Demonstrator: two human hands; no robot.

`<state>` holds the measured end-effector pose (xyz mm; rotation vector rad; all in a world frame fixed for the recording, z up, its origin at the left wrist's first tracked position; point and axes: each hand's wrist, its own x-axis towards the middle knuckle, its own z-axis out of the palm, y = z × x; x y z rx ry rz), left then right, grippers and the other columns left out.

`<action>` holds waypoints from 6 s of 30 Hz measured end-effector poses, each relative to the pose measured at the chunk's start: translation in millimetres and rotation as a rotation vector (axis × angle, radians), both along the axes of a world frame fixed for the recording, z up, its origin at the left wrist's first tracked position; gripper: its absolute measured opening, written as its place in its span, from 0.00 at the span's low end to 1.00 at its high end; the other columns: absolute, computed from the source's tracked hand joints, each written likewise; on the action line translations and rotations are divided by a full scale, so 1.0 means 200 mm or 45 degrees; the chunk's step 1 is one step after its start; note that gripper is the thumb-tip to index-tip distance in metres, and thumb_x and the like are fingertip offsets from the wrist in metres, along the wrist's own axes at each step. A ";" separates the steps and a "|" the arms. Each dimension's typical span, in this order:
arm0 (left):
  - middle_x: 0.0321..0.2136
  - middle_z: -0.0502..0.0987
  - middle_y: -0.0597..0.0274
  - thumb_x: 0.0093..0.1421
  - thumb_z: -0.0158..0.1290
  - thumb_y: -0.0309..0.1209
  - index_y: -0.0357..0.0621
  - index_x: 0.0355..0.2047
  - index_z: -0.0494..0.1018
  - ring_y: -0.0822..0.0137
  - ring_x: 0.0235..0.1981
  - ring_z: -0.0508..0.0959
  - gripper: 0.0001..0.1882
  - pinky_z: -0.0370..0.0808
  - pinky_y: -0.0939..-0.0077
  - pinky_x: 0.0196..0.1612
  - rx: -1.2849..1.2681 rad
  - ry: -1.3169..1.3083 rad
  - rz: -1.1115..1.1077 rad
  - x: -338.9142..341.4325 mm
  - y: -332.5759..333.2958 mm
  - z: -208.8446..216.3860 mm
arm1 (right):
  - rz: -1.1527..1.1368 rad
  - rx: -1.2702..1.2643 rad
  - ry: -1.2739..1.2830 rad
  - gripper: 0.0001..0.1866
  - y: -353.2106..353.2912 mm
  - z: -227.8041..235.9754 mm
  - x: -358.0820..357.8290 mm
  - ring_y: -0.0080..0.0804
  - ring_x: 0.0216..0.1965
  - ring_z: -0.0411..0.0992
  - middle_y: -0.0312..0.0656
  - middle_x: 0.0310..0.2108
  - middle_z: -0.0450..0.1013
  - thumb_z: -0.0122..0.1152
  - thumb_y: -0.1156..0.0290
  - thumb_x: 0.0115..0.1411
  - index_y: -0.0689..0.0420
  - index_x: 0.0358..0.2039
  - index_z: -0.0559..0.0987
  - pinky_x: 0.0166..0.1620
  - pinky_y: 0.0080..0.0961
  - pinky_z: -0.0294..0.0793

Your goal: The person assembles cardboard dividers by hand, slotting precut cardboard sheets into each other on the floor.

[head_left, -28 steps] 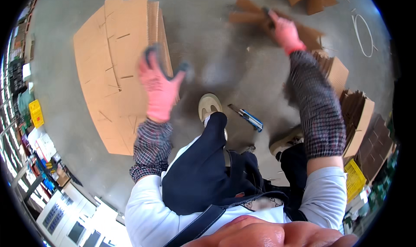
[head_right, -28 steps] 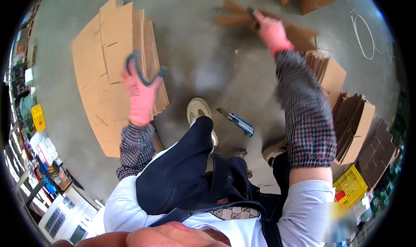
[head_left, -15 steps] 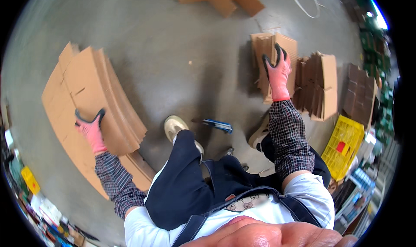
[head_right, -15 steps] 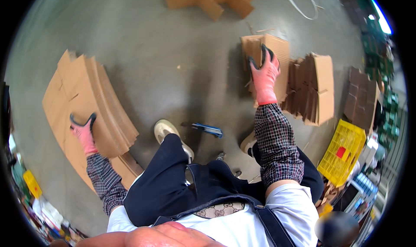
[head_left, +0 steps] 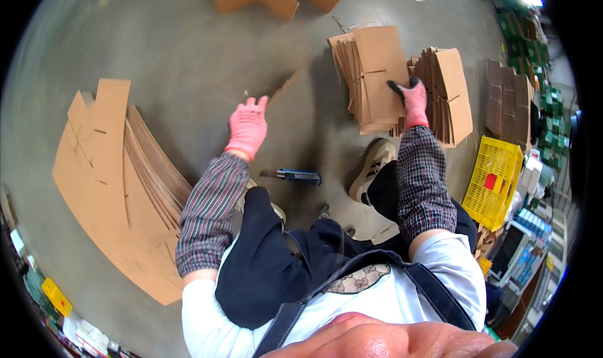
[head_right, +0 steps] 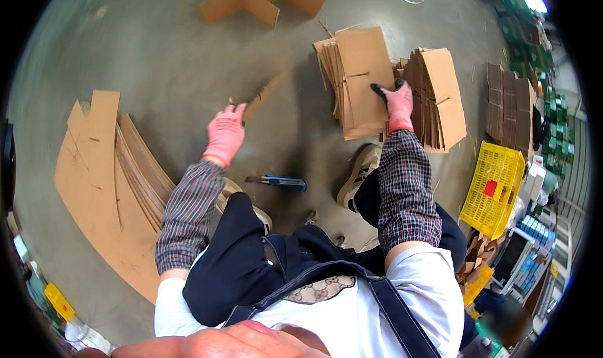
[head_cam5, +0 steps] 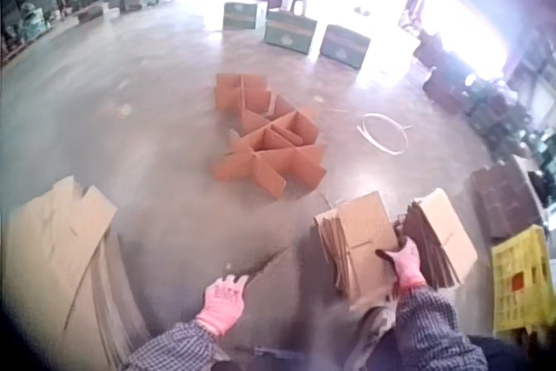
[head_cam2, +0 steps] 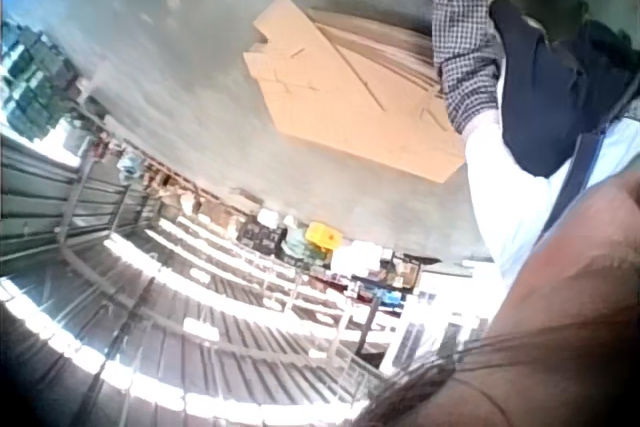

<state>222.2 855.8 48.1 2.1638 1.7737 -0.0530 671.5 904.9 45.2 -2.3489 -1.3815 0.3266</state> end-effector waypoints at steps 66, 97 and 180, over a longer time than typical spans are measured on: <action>0.41 0.72 0.57 0.51 0.51 0.32 0.57 0.52 0.63 0.57 0.38 0.76 0.25 0.73 0.65 0.39 -0.177 -0.137 0.271 -0.09 -0.27 -0.13 | 0.245 -0.024 0.543 0.21 0.21 0.34 0.23 0.23 0.33 0.70 0.38 0.33 0.75 0.62 0.61 0.53 0.65 0.42 0.76 0.38 0.23 0.69; 0.48 0.67 0.50 0.50 0.55 0.40 0.45 0.51 0.62 0.54 0.48 0.69 0.29 0.67 0.61 0.49 -0.304 -0.274 0.401 -0.11 -0.30 -0.11 | 1.373 -0.512 -0.277 0.26 -0.35 -0.09 -1.68 0.40 0.38 0.74 0.48 0.38 0.71 0.45 0.72 0.56 0.48 0.57 0.61 0.38 0.36 0.74; 0.44 0.72 0.58 0.51 0.54 0.38 0.54 0.50 0.66 0.60 0.41 0.75 0.24 0.72 0.67 0.42 -0.137 -0.094 0.412 -0.15 -0.40 -0.07 | 0.256 0.350 0.424 0.16 -0.03 0.48 -0.42 0.25 0.34 0.69 0.39 0.36 0.73 0.62 0.72 0.53 0.64 0.40 0.72 0.39 0.21 0.69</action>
